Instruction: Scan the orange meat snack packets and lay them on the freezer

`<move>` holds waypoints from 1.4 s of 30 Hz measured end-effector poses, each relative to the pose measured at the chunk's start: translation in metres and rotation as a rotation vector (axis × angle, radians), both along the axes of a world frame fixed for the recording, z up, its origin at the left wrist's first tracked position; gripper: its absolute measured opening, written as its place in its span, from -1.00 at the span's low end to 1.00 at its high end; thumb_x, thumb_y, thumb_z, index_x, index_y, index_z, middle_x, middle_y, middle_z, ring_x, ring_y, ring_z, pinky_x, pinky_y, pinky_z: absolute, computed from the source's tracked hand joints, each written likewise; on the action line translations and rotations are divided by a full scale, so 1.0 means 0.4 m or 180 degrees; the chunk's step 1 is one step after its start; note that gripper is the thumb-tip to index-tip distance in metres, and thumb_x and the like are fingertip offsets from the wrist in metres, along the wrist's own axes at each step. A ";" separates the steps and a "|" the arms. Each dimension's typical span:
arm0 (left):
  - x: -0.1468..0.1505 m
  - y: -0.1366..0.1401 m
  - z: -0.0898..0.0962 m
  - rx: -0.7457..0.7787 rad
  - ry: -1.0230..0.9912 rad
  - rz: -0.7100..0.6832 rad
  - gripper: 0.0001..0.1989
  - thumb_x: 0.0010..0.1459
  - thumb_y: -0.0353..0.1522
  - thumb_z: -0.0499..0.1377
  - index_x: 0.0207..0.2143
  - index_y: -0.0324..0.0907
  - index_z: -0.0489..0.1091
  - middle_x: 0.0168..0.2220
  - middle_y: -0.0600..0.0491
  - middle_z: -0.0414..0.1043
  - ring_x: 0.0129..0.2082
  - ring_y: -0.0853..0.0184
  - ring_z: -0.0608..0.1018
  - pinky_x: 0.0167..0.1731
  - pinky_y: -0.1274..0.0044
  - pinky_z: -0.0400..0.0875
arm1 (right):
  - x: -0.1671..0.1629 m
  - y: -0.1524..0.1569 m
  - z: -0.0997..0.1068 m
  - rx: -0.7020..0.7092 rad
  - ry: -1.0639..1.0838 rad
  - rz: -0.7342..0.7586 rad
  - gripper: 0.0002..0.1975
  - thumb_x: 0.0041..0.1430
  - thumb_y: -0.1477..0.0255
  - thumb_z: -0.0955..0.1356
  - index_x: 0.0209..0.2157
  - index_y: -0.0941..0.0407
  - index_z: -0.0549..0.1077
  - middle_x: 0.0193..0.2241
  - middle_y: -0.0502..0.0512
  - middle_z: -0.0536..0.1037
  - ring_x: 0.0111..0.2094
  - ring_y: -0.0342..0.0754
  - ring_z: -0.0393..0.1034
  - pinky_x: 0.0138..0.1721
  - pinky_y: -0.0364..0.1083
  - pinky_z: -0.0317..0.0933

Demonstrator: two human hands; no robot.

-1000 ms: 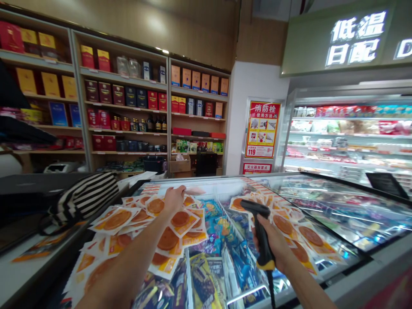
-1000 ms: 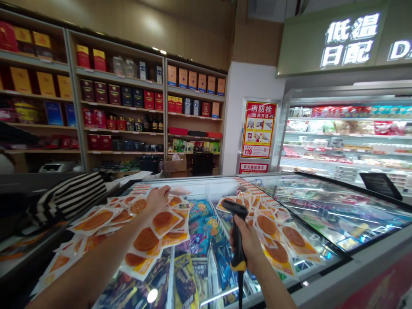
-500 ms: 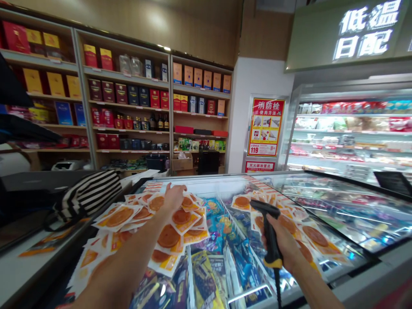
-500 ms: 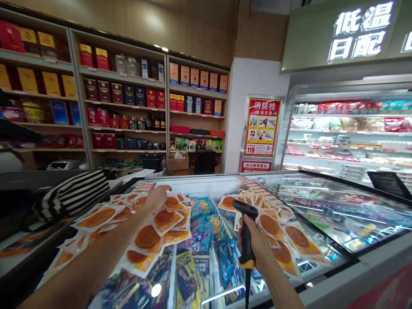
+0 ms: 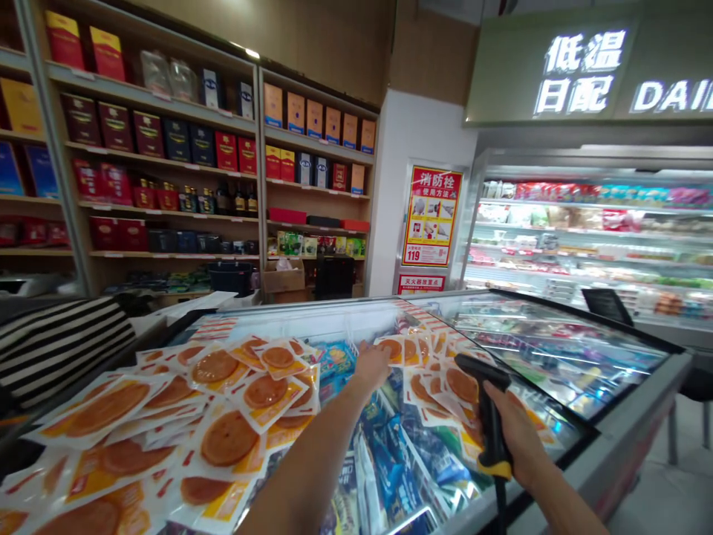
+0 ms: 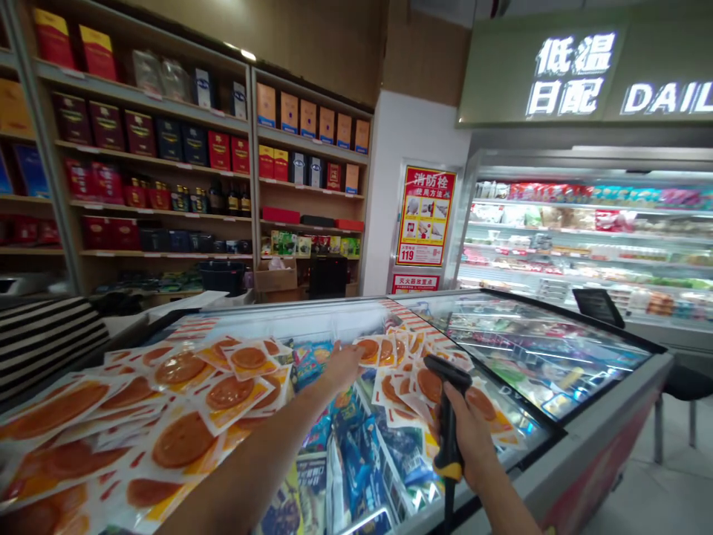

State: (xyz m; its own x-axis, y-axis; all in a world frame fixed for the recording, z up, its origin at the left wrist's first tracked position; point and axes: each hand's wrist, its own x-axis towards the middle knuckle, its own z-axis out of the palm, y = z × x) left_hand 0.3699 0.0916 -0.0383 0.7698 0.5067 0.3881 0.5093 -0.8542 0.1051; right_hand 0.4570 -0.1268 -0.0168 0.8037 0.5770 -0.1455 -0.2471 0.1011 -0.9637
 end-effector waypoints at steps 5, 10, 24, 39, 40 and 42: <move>0.060 0.001 -0.029 -0.0128 0.0068 -0.0093 -0.69 -0.01 -0.34 0.03 -0.16 -0.21 0.24 -0.20 -0.10 0.35 -0.15 0.19 0.36 -0.05 0.28 0.00 | 0.030 -0.008 -0.015 -0.0099 0.0071 -0.0018 -0.70 -0.16 0.19 0.31 -0.60 0.16 0.25 -0.79 -0.06 0.35 -0.80 -0.22 0.19 -0.81 -0.24 0.08; 0.073 0.002 -0.034 -0.0290 0.0053 -0.0019 -0.78 0.05 -0.44 -0.10 -0.35 -0.24 0.33 -0.36 -0.10 0.41 -0.25 0.26 0.42 -0.16 0.43 0.13 | 0.024 0.011 -0.017 -0.0094 -0.0025 0.0005 -0.67 -0.17 0.17 0.30 -0.64 0.16 0.23 -0.82 -0.08 0.29 -0.81 -0.24 0.17 -0.79 -0.23 0.09; -0.124 0.127 0.111 -0.0760 -0.1098 0.1045 -0.77 0.07 -0.39 -0.14 -0.46 -0.16 0.29 -0.45 0.09 0.39 -0.41 0.42 0.40 -0.48 0.64 0.14 | -0.121 0.076 0.042 0.0286 -0.0171 0.0868 -0.69 -0.11 0.17 0.27 -0.56 0.16 0.28 -0.74 -0.07 0.34 -0.77 -0.24 0.19 -0.79 -0.24 0.08; -0.245 0.150 0.134 -0.0441 -0.1011 0.1286 -0.77 0.06 -0.36 -0.13 -0.45 -0.12 0.31 -0.42 0.07 0.41 -0.37 0.35 0.42 -0.49 0.61 0.14 | -0.209 0.066 0.082 0.0138 -0.0169 0.1268 -0.66 -0.11 0.15 0.26 -0.55 0.18 0.30 -0.78 -0.06 0.31 -0.75 -0.22 0.20 -0.76 -0.23 0.08; -0.251 0.150 0.137 -0.0399 -0.0970 0.1320 -0.76 0.07 -0.36 -0.14 -0.43 -0.12 0.31 -0.40 0.06 0.42 -0.36 0.35 0.43 -0.48 0.61 0.14 | -0.210 0.066 0.082 0.0121 -0.0195 0.1244 -0.67 -0.11 0.15 0.26 -0.56 0.18 0.29 -0.79 -0.07 0.30 -0.76 -0.22 0.20 -0.76 -0.23 0.08; -0.268 0.150 0.145 -0.0305 -0.0883 0.1414 -0.74 0.08 -0.36 -0.17 -0.36 -0.12 0.30 -0.36 0.03 0.42 -0.33 0.33 0.43 -0.45 0.60 0.16 | -0.210 0.065 0.082 0.0117 -0.0225 0.1155 -0.67 -0.11 0.16 0.27 -0.56 0.17 0.29 -0.77 -0.08 0.31 -0.77 -0.23 0.18 -0.77 -0.23 0.07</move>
State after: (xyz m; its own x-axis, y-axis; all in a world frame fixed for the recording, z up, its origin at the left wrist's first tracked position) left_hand 0.2627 0.1517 0.0197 0.3480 0.8037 0.4826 0.7618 -0.5425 0.3541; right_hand 0.3731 -0.1008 0.0160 0.5531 0.8301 -0.0708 -0.2062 0.0540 -0.9770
